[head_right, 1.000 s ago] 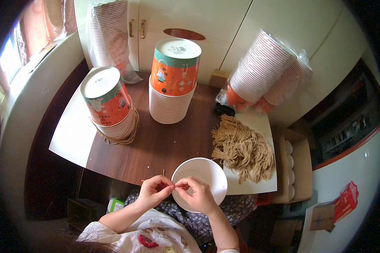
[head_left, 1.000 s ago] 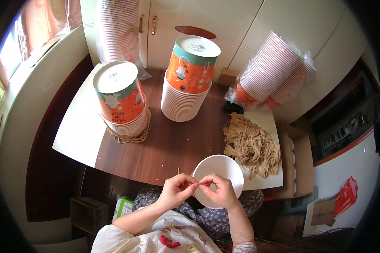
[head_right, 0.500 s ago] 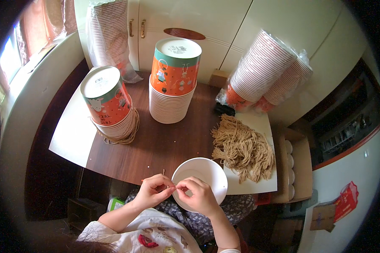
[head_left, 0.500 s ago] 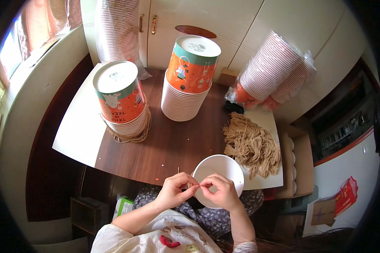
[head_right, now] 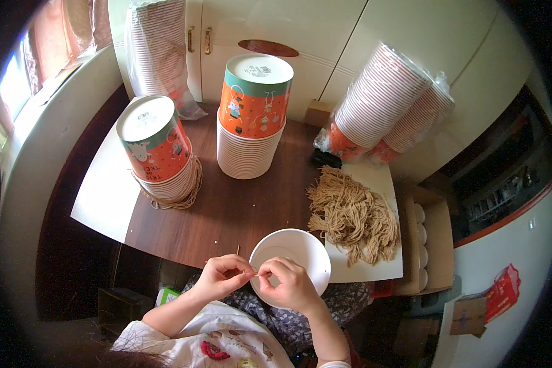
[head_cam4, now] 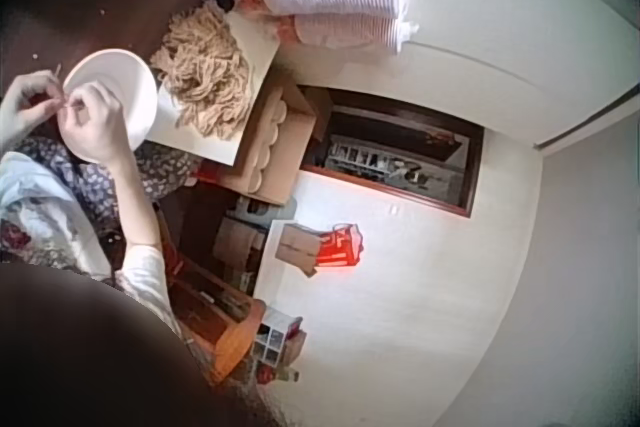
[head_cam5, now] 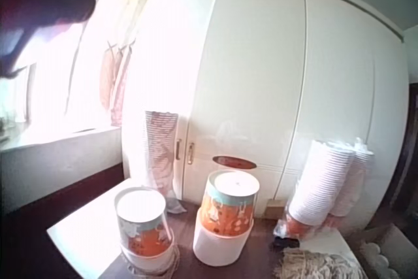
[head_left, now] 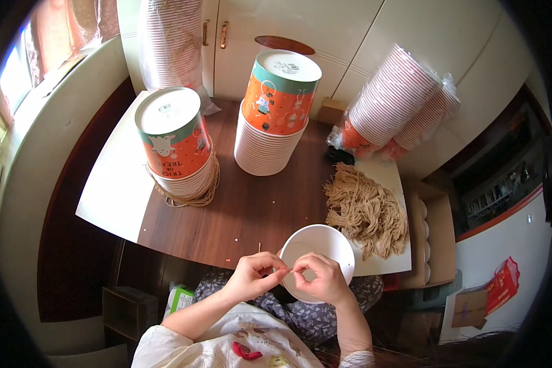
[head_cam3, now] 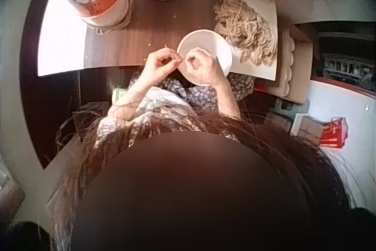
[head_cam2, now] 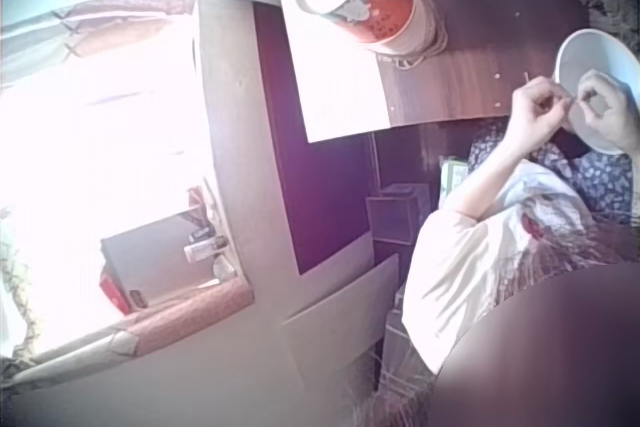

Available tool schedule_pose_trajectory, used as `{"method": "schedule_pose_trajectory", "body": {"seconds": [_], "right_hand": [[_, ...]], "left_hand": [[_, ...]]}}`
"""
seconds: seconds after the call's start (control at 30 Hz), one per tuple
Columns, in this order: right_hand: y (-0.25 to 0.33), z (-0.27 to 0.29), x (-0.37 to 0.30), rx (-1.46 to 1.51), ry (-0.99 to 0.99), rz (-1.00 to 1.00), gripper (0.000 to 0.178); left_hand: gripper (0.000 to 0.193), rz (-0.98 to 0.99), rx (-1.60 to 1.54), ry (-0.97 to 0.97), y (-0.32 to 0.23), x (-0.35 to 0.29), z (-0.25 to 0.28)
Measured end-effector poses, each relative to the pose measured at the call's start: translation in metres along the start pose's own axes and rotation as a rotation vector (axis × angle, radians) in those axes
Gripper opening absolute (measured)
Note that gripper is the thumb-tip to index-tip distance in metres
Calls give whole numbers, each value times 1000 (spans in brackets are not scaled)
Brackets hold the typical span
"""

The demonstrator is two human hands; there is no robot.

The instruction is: Attaching strings to paper cups for packaging or assembly.

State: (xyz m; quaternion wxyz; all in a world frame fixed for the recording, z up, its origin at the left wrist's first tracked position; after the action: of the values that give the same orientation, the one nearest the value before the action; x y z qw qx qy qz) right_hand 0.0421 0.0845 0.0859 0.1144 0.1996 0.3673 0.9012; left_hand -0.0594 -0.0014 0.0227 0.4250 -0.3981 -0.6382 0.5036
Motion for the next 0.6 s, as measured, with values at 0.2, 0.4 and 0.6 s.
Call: {"method": "schedule_pose_trajectory", "body": {"seconds": [0.2, 0.4, 0.6], "right_hand": [[2, 0, 0, -26, 20, 15, 17], [7, 0, 3, -35, 35, 59, 20], [-1, 1, 0, -24, 28, 21, 16]], "left_hand": [[8, -41, 190, 31, -13, 4, -1], [9, -128, 226, 6, -18, 4, 1], [7, -131, 348, 32, -27, 3, 1]]}}
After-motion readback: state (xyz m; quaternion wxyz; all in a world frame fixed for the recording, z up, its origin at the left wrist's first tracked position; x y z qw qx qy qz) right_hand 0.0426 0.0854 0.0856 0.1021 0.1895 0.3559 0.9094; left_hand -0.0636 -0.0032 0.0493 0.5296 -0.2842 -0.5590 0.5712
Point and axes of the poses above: each hand's wrist, its own x-axis towards the middle knuckle, its own z-axis out of the back of the hand, y = z × x, the point moved 6 cm from there along x, towards the middle knuckle, and after that the axes turned 4 degrees about y, right-handed, at the moved point
